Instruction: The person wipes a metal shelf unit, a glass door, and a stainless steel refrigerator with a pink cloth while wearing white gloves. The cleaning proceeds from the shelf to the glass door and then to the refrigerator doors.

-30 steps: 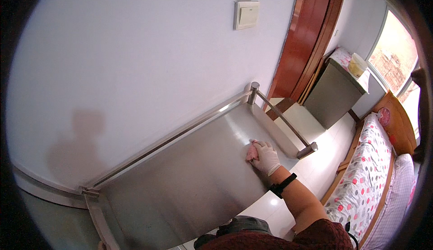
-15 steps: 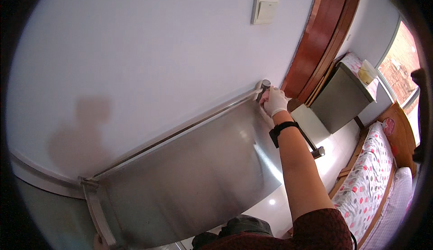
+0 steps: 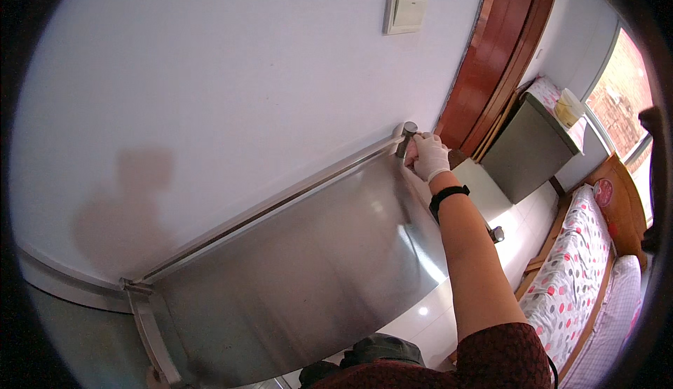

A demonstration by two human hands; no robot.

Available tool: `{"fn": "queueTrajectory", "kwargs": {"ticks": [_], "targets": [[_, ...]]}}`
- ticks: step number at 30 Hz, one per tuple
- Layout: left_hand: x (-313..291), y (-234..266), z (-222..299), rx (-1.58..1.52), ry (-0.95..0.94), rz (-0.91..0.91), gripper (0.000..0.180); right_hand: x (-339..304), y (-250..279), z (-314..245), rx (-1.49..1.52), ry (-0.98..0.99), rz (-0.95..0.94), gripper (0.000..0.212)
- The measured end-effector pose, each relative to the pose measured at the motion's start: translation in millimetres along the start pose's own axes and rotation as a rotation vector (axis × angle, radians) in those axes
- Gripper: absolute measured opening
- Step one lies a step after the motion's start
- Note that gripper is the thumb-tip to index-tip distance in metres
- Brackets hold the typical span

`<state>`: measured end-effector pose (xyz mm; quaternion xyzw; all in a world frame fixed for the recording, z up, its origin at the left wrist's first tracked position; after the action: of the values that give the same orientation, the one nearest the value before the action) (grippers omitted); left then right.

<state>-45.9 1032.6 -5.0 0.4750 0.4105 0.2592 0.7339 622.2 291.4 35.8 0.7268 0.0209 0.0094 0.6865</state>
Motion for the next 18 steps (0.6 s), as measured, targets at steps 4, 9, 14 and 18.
{"fn": "queueTrajectory", "kwargs": {"ticks": [4, 9, 14, 18], "targets": [[1.8, 2.4, 4.2, 0.059, -0.025, 0.019, 0.046, -2.9, 18.3, -0.6, 0.047, -0.039, -0.131, 0.044], [-8.4, 6.2, 20.8, 0.016, -0.019, 0.071, 0.05, -16.0, 34.9, -0.1, -0.043, -0.019, -0.19, 0.027], [-11.0, 8.0, 31.1, -0.015, -0.054, 0.038, 0.05, -55.0, 31.8, 21.2, -0.036, -0.025, -0.163, 0.021], [-4.8, 4.8, 21.0, -0.107, -0.041, 0.064, 0.049, -109.9, 30.7, 40.8, -0.083, -0.117, -0.207, 0.046]]}}
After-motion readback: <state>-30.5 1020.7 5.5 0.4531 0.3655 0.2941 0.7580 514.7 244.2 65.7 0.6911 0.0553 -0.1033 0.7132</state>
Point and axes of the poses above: each hand's wrist, its own x-axis towards the middle knuckle, its own y-axis out of the back of the hand, z = x × y, the point moved 5 cm from there along x, towards the middle knuckle, and after that the axes turned 11 degrees about -z, right-handed, at the moved point
